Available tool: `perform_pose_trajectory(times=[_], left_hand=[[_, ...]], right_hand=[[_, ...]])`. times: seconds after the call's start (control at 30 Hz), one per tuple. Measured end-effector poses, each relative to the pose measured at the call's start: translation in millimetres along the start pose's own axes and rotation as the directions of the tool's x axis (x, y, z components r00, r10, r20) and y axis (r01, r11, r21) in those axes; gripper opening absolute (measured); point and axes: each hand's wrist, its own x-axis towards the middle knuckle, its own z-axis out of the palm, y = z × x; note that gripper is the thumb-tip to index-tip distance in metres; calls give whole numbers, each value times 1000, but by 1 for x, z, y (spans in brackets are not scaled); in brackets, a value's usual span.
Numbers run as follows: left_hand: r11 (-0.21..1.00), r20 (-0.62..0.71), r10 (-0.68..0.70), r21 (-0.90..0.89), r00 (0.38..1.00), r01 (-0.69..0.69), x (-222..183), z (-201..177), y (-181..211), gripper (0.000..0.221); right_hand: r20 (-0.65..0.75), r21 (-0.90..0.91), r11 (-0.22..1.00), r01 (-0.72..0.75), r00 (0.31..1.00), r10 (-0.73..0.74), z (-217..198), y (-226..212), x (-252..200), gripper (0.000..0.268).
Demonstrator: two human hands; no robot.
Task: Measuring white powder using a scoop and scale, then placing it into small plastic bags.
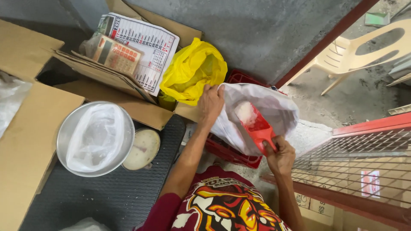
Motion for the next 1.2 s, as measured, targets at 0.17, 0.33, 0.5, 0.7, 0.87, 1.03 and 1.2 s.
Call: perform_pose_trajectory(times=[0.17, 0.33, 0.5, 0.7, 0.87, 1.03, 1.2], left_hand=[[998, 24, -45, -31, 999, 46, 13, 46, -60, 44], [916, 52, -39, -398, 998, 56, 10, 38, -61, 43], [395, 358, -26, -854, 933, 339, 10, 55, -81, 53], [87, 600, -12, -796, 800, 599, -25, -14, -32, 55], [321, 403, 27, -870, 915, 373, -39, 31, -48, 53], [498, 282, -56, -824, 958, 272, -65, 8, -5, 56], [418, 126, -195, -886, 973, 199, -86, 25, -16, 37]], right_hand=[[2, 19, 998, 61, 998, -61, -10, -25, 9, 22], [43, 33, 996, 88, 995, -89, -19, -34, 18, 22], [61, 146, 987, 65, 995, -74, -30, -28, 21, 22], [72, 219, 974, 61, 994, -79, -49, -28, 36, 20], [98, 216, 974, 73, 990, -97, -62, -40, 45, 20], [98, 229, 970, 77, 990, -102, -65, -44, 54, 20], [149, 279, 956, 94, 979, -140, -62, -67, 61, 20]])
